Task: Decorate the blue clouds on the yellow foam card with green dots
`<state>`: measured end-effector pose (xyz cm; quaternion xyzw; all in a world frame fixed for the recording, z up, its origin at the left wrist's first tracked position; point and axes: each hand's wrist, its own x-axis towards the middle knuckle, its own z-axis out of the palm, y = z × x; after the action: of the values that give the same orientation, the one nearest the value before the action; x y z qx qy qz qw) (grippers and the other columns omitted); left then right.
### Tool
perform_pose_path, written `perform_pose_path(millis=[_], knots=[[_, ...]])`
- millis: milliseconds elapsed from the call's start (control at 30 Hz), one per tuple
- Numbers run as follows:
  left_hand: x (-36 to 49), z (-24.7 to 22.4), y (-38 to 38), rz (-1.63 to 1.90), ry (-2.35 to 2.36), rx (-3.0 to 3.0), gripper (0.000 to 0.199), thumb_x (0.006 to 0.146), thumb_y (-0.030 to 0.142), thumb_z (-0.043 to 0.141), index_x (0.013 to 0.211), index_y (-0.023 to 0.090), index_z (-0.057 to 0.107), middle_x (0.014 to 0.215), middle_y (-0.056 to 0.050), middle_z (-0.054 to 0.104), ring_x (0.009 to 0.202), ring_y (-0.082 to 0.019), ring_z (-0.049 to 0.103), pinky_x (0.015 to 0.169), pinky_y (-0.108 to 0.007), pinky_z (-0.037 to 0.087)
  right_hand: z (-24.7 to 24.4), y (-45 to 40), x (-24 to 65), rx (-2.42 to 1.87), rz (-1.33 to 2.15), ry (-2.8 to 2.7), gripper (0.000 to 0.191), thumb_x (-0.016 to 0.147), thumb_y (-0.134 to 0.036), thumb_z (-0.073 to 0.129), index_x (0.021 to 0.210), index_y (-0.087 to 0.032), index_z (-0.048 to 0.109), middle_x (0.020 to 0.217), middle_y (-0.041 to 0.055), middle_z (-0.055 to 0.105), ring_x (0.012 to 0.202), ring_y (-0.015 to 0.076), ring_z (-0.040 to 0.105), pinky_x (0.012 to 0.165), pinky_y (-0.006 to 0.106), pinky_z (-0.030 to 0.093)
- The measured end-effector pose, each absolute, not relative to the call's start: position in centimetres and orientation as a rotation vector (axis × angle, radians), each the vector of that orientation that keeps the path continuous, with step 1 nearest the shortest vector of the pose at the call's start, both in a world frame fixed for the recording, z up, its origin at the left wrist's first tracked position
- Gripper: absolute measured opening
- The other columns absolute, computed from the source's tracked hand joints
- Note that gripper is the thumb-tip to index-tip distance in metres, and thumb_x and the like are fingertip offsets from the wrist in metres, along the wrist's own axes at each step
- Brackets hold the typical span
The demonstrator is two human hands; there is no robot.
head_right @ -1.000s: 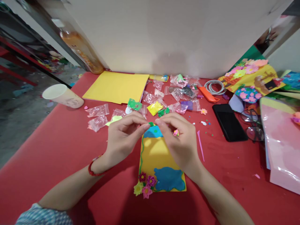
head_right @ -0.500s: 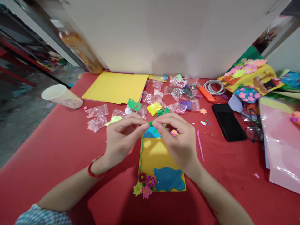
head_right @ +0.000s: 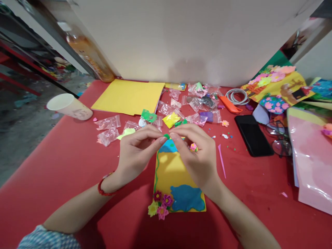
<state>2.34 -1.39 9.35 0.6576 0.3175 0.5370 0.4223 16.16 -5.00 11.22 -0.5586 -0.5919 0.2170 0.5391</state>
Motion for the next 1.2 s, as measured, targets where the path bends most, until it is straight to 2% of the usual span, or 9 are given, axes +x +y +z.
perform_pose_path(millis=[167,433,600,767,900,1000,1100,1200], knots=[[2.3,9.3,-1.5,1.328,0.825,1.722,0.009,0.078,0.013,0.067,0.069,0.017,0.066,0.066,0.000,0.065,0.063,-0.009,0.058,0.061,-0.022,0.048,10.9,-4.9,16.3,-1.269,0.700,-1.344,0.008,0.079,-0.017,0.062,0.073,-0.020,0.067,0.077,-0.0007,0.069,0.074,0.0109,0.063,0.057,0.021,0.048],[2.4,9.4,-1.6,1.315,0.826,1.695,0.010,0.078,0.013,0.066,0.069,0.017,0.066,0.065,0.001,0.065,0.063,-0.009,0.057,0.060,-0.022,0.047,11.0,-4.9,16.4,-1.269,0.690,-1.327,0.011,0.080,-0.017,0.061,0.072,-0.021,0.068,0.077,-0.0004,0.069,0.075,0.0112,0.063,0.063,0.023,0.050],[2.3,9.3,-1.4,1.319,0.854,1.662,0.009,0.077,0.015,0.067,0.069,0.018,0.067,0.065,0.000,0.064,0.061,-0.010,0.056,0.058,-0.023,0.046,10.9,-4.7,16.6,-1.287,0.745,-1.297,0.007,0.078,-0.021,0.063,0.073,-0.021,0.069,0.078,0.0010,0.069,0.074,0.0131,0.063,0.059,0.024,0.049],[2.4,9.1,-1.5,1.312,0.866,1.625,0.008,0.077,0.016,0.067,0.069,0.018,0.068,0.064,0.001,0.062,0.061,-0.010,0.055,0.057,-0.024,0.045,10.8,-4.7,16.5,-1.281,0.770,-1.288,0.006,0.076,-0.019,0.065,0.071,-0.020,0.067,0.074,0.0001,0.067,0.068,0.0112,0.061,0.056,0.023,0.047],[2.3,9.5,-1.3,1.261,0.875,1.636,0.017,0.083,0.023,0.060,0.069,0.018,0.066,0.066,-0.001,0.062,0.062,-0.011,0.055,0.057,-0.025,0.045,10.6,-4.7,16.7,-1.290,0.710,-1.313,0.006,0.077,-0.018,0.064,0.072,-0.020,0.068,0.075,-0.0002,0.067,0.071,0.0110,0.061,0.057,0.023,0.047],[1.4,9.4,-0.8,1.145,0.903,1.784,0.030,0.091,0.026,0.047,0.069,0.017,0.064,0.067,-0.002,0.063,0.059,-0.011,0.054,0.057,-0.026,0.044,9.9,-4.2,17.1,-1.312,0.691,-1.368,0.006,0.078,-0.019,0.064,0.074,-0.020,0.069,0.077,0.0005,0.067,0.072,0.0119,0.061,0.059,0.024,0.047],[-0.2,7.8,-0.8,0.942,0.921,2.141,0.030,0.091,0.023,0.047,0.066,0.015,0.061,0.064,-0.003,0.059,0.059,-0.012,0.052,0.057,-0.026,0.042,8.4,-3.4,17.4,-1.354,0.719,-1.486,0.006,0.076,-0.020,0.065,0.071,-0.020,0.069,0.080,0.0020,0.067,0.076,0.0139,0.061,0.061,0.027,0.047],[-2.0,5.0,-1.9,0.861,0.956,2.547,0.028,0.092,0.019,0.043,0.072,0.015,0.062,0.071,-0.006,0.061,0.068,-0.017,0.055,0.064,-0.029,0.043,6.3,-2.6,17.2,-1.446,0.740,-1.616,0.008,0.075,-0.020,0.067,0.067,-0.021,0.069,0.083,0.0026,0.066,0.083,0.0159,0.061,0.074,0.033,0.048]])
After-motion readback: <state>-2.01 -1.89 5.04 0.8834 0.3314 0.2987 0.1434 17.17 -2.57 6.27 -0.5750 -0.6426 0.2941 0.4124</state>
